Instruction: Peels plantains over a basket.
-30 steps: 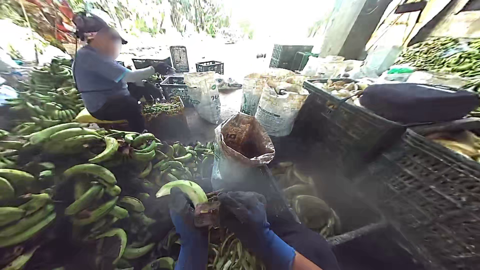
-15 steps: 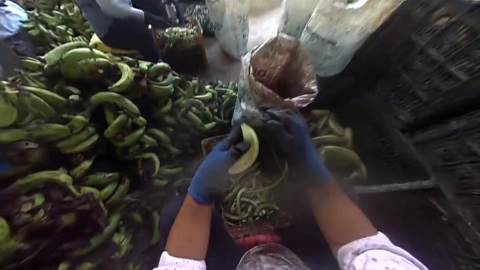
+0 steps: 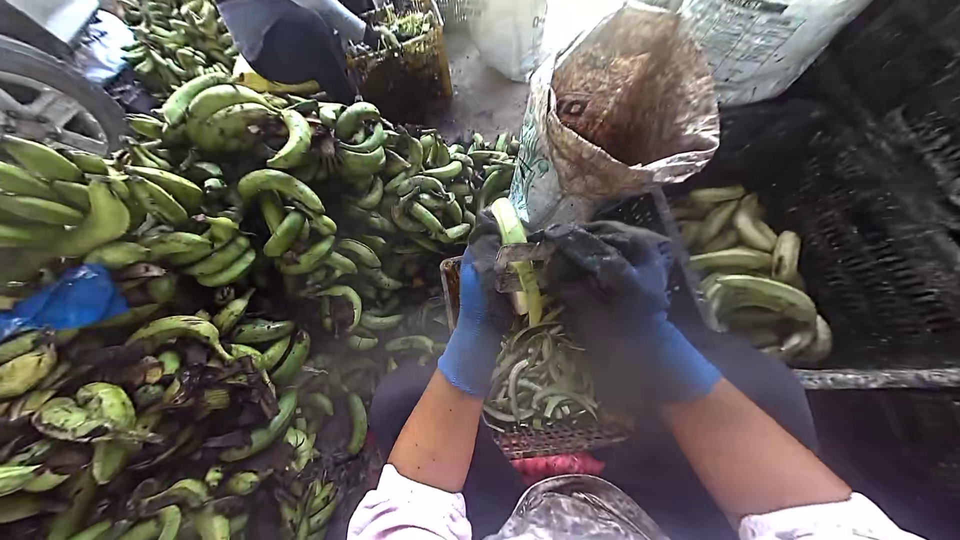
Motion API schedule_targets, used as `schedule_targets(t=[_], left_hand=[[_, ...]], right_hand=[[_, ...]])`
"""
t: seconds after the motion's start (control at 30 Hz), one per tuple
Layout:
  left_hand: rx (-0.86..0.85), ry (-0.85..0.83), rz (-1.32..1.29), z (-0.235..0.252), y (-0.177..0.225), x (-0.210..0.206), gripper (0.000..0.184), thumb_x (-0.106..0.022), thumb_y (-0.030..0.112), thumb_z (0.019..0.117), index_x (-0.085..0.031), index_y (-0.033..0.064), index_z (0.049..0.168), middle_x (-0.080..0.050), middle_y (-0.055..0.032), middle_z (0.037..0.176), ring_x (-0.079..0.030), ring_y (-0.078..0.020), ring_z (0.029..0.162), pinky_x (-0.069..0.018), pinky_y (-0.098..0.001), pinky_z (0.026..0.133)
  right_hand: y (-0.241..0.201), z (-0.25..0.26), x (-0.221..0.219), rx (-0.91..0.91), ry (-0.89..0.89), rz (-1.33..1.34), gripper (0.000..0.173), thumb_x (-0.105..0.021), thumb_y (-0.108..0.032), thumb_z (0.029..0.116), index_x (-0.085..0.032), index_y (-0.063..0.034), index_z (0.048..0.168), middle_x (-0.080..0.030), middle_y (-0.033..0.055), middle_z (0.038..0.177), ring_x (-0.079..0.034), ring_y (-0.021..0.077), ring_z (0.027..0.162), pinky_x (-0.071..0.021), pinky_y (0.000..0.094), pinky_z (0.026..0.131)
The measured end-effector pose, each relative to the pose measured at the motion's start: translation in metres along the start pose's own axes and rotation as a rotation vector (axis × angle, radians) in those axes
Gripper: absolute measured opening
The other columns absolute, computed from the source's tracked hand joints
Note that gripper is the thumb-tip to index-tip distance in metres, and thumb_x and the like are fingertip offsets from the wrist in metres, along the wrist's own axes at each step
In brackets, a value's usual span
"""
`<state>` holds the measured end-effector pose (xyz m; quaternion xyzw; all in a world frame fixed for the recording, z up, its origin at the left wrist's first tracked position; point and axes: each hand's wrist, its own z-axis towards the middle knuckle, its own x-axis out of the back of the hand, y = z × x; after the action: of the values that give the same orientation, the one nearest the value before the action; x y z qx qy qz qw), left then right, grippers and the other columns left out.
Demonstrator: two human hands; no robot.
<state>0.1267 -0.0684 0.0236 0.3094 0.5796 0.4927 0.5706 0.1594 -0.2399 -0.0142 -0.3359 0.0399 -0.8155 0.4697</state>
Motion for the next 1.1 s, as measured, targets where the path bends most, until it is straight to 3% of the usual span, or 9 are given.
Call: schedule_targets(t=[0.17,0.3,0.43,0.6,0.7,0.8,0.9,1.03,1.1], left_hand=[[-0.219,-0.292,0.323,-0.003,-0.007,0.011,0.056,-0.039,0.033,0.1090,-0.036,0.0036,0.156,-0.043,-0.0075,0.157,-0.049,-0.0081,0.135,-0.0412,-0.0304,0.114],[0.074,-0.174,-0.060,0.001,0.002,0.018,0.053,-0.038,0.061,0.1035,-0.053,0.0283,0.142,-0.068,-0.0030,0.103,-0.064,-0.0105,0.069,-0.0560,-0.0275,0.055],[0.222,-0.141,-0.385,-0.010,0.009,0.025,0.059,-0.028,0.066,0.1038,-0.060,0.0222,0.128,-0.062,0.0001,0.089,-0.057,-0.0042,0.062,-0.0497,-0.0191,0.051],[0.113,-0.210,-0.446,-0.006,-0.007,0.007,0.032,-0.038,0.043,0.1075,-0.063,0.0254,0.115,-0.067,0.0040,0.093,-0.066,-0.0041,0.079,-0.0568,-0.0228,0.065],[0.171,-0.274,-0.448,-0.005,-0.007,0.012,0.035,-0.041,0.037,0.1053,-0.064,0.0200,0.125,-0.069,0.0001,0.099,-0.067,-0.0074,0.082,-0.0588,-0.0262,0.071],[0.238,-0.179,-0.373,0.001,0.002,0.024,0.042,-0.031,0.043,0.1065,-0.064,0.0193,0.116,-0.070,-0.0028,0.091,-0.067,-0.0102,0.073,-0.0574,-0.0273,0.061],[0.211,-0.044,-0.154,-0.002,0.008,0.032,0.036,-0.032,0.042,0.1083,-0.060,0.0211,0.118,-0.068,-0.0032,0.096,-0.066,-0.0119,0.078,-0.0576,-0.0303,0.065],[0.119,-0.083,0.102,-0.009,0.004,0.027,0.038,-0.033,0.033,0.1093,-0.061,0.0172,0.131,-0.068,-0.0033,0.111,-0.067,-0.0117,0.092,-0.0588,-0.0337,0.079],[0.222,-0.081,-0.088,-0.016,0.004,0.029,0.041,-0.032,0.045,0.1096,-0.060,0.0218,0.128,-0.068,-0.0028,0.100,-0.065,-0.0098,0.077,-0.0568,-0.0273,0.064]], right_hand=[[0.025,0.028,0.018,-0.465,-0.350,0.120,0.054,-0.041,-0.060,0.1027,-0.068,-0.0254,0.133,-0.066,0.0052,0.134,-0.061,0.0246,0.125,-0.0465,0.0615,0.101],[0.029,0.009,0.019,-0.304,-0.262,-0.051,0.060,-0.042,-0.060,0.1025,-0.068,-0.0122,0.128,-0.066,0.0200,0.128,-0.064,0.0399,0.115,-0.0459,0.0682,0.092],[0.002,-0.006,0.015,0.149,-0.124,0.019,0.041,-0.067,-0.046,0.0958,-0.068,-0.0296,0.133,-0.069,0.0078,0.123,-0.061,0.0248,0.118,-0.0383,0.0531,0.105],[0.001,0.008,0.000,-0.265,-0.154,0.197,0.054,-0.059,-0.057,0.0971,-0.072,-0.0126,0.125,-0.065,0.0194,0.125,-0.063,0.0363,0.111,-0.0464,0.0638,0.089],[0.019,0.014,0.004,-0.516,-0.156,0.249,0.048,-0.060,-0.052,0.0984,-0.069,-0.0177,0.131,-0.063,0.0105,0.136,-0.059,0.0257,0.125,-0.0481,0.0525,0.103],[0.026,0.008,0.021,-0.318,-0.222,0.330,0.049,-0.061,-0.050,0.0976,-0.072,-0.0107,0.125,-0.064,0.0129,0.130,-0.059,0.0244,0.121,-0.0478,0.0491,0.103],[0.019,0.000,0.029,-0.030,-0.398,0.322,0.048,-0.059,-0.062,0.0953,-0.073,-0.0275,0.126,-0.067,0.0044,0.127,-0.061,0.0218,0.118,-0.0438,0.0558,0.100],[0.011,0.002,0.011,-0.206,-0.236,0.136,0.052,-0.062,-0.054,0.0956,-0.072,-0.0121,0.124,-0.065,0.0212,0.123,-0.064,0.0398,0.108,-0.0476,0.0644,0.086],[0.020,0.008,0.008,-0.404,-0.122,0.134,0.050,-0.066,-0.047,0.0955,-0.068,-0.0103,0.130,-0.061,0.0196,0.134,-0.059,0.0365,0.120,-0.0468,0.0597,0.097]])
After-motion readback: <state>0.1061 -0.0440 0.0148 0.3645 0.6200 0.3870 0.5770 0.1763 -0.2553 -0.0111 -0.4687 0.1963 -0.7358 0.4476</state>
